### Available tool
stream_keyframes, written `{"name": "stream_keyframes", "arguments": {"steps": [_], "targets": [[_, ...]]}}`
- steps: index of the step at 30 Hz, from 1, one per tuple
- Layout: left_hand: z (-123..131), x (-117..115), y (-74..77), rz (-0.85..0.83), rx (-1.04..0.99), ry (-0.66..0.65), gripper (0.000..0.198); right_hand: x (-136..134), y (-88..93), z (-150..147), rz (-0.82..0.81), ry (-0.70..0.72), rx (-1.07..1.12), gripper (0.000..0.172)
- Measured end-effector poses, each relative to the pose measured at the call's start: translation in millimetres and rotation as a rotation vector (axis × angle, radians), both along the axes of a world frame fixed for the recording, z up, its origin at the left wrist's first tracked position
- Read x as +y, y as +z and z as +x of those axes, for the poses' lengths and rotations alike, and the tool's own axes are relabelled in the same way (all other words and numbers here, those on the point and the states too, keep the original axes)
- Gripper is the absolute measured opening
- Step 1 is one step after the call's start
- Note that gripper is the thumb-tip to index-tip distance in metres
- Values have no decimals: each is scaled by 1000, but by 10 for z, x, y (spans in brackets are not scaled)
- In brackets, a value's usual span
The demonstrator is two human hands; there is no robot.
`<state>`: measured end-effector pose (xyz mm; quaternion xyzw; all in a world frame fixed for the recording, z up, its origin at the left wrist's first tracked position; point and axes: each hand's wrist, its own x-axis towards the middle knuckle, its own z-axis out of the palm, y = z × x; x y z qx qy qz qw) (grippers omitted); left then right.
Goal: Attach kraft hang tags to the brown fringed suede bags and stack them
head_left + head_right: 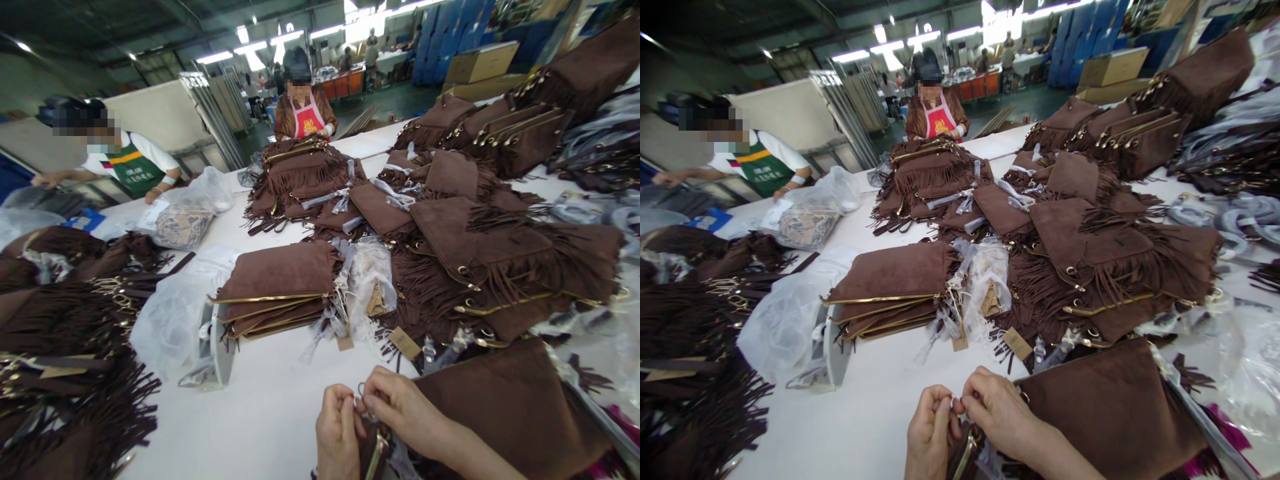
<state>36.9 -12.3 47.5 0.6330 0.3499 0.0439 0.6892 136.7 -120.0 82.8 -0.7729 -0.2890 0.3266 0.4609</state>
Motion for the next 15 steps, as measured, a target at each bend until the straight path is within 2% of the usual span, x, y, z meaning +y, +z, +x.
{"name": "stream_keyframes", "arguments": {"steps": [6, 9, 15], "targets": [[119, 37, 157, -158, 20, -69, 29, 6, -26, 59, 145, -145, 317, 25], [184, 25, 183, -201, -10, -112, 22, 10, -42, 60, 172, -184, 346, 25], [233, -22, 194, -197, 63, -35, 25, 52, -52, 50, 179, -189, 281, 23]]}}
